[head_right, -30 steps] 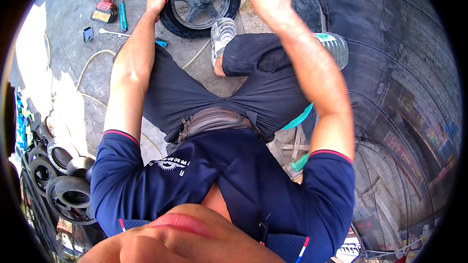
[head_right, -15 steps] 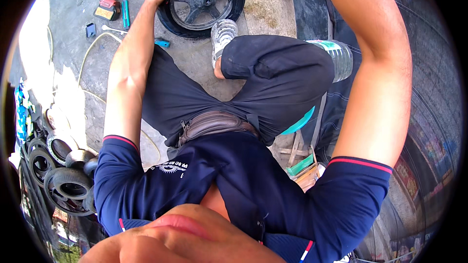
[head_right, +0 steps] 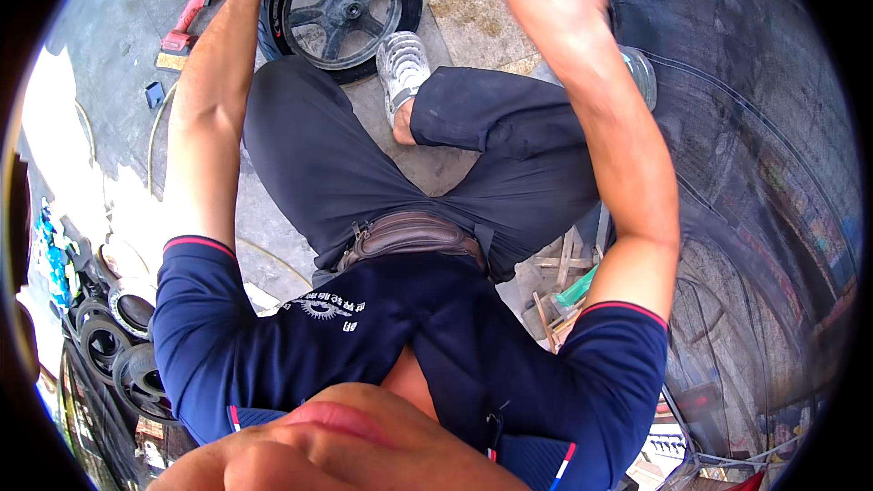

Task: The person removes blue plastic wrapping from a new tire, applies liquid from a bottle to the rim edge, and installs the tire onto a wheel rim using a screwdriver for leverage.

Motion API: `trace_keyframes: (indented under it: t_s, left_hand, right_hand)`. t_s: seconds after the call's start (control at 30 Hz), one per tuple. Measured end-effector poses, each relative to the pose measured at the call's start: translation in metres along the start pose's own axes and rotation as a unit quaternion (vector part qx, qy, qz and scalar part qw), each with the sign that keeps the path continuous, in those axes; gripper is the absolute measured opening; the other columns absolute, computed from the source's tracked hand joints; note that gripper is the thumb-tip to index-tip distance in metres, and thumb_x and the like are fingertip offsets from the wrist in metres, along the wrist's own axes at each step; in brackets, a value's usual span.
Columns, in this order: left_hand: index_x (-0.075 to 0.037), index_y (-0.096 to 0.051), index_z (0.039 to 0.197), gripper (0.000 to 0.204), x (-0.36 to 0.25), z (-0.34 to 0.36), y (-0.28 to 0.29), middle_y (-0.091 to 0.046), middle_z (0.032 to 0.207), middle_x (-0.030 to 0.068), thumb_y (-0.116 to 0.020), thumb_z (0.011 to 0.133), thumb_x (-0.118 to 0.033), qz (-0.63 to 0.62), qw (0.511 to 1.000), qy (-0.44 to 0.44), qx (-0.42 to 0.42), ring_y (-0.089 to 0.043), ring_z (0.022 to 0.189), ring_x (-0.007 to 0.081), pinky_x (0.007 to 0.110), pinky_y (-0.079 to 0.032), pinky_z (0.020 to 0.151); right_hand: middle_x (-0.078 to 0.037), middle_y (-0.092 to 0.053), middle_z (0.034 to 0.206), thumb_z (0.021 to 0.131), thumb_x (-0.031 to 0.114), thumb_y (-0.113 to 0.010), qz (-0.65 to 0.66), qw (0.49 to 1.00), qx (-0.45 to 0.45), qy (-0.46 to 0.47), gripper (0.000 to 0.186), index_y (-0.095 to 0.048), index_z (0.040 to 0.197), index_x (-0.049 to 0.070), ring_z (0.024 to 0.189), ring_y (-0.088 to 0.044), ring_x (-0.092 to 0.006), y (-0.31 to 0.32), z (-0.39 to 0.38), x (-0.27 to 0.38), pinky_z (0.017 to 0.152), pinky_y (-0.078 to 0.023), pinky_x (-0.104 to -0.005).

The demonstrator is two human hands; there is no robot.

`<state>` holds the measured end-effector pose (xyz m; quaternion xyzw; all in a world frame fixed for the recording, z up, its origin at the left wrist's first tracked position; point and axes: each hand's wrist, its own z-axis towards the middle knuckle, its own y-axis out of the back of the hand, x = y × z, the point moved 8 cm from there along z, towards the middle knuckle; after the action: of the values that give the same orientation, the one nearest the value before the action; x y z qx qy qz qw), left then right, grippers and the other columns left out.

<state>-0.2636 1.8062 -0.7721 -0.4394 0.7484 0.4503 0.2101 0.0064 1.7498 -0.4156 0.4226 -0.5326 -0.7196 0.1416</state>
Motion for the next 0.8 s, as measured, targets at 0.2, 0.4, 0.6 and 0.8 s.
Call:
trace_keyframes:
  t_s: [0.2,0.4,0.6,0.8]
  left_hand:
    - [-0.002,-0.072,0.121,0.071,-0.028,-0.015,-0.006,-0.073,0.114,0.0252,-0.076,0.081,-0.060,0.028,0.998,-0.058,-0.026,-0.071,0.106,0.0336,0.042,-0.055,0.093]
    - [0.012,-0.070,0.112,0.088,-0.005,-0.030,-0.002,-0.071,0.109,0.0317,-0.075,0.078,-0.069,0.087,0.994,0.060,-0.032,-0.072,0.105,0.0396,0.042,-0.058,0.087]
    - [0.015,-0.070,0.106,0.093,0.004,-0.039,0.002,-0.072,0.103,0.0326,-0.073,0.076,-0.073,0.080,0.993,0.055,-0.066,-0.073,0.101,0.0383,0.044,-0.058,0.084]
    - [0.016,-0.069,0.106,0.096,0.012,-0.040,0.013,-0.070,0.106,0.0345,-0.070,0.077,-0.075,0.113,0.988,0.050,-0.091,-0.072,0.103,0.0404,0.044,-0.058,0.085]
  right_hand:
    - [-0.011,-0.066,0.071,0.089,0.032,-0.071,0.520,0.713,0.276,-0.380,0.031,-0.066,0.099,0.004,0.059,-0.065,-0.0244,-0.101,-0.158,0.065,0.055,-0.052,-0.0406]
    - [-0.001,-0.051,0.066,0.095,0.031,-0.060,0.780,0.115,0.262,-0.556,0.023,-0.056,0.088,0.009,0.046,-0.042,-0.0103,-0.151,-0.186,0.239,0.040,-0.031,-0.0276]
    - [-0.001,-0.048,0.065,0.096,0.033,-0.054,0.804,0.076,0.276,-0.522,0.022,-0.052,0.088,0.012,0.048,-0.040,-0.0108,-0.151,-0.186,0.274,0.043,-0.032,-0.0282]
    - [-0.002,-0.049,0.064,0.093,0.033,-0.056,0.837,0.006,0.221,-0.501,0.023,-0.052,0.086,0.011,0.047,-0.042,-0.0135,-0.184,-0.163,0.293,0.043,-0.033,-0.0302]
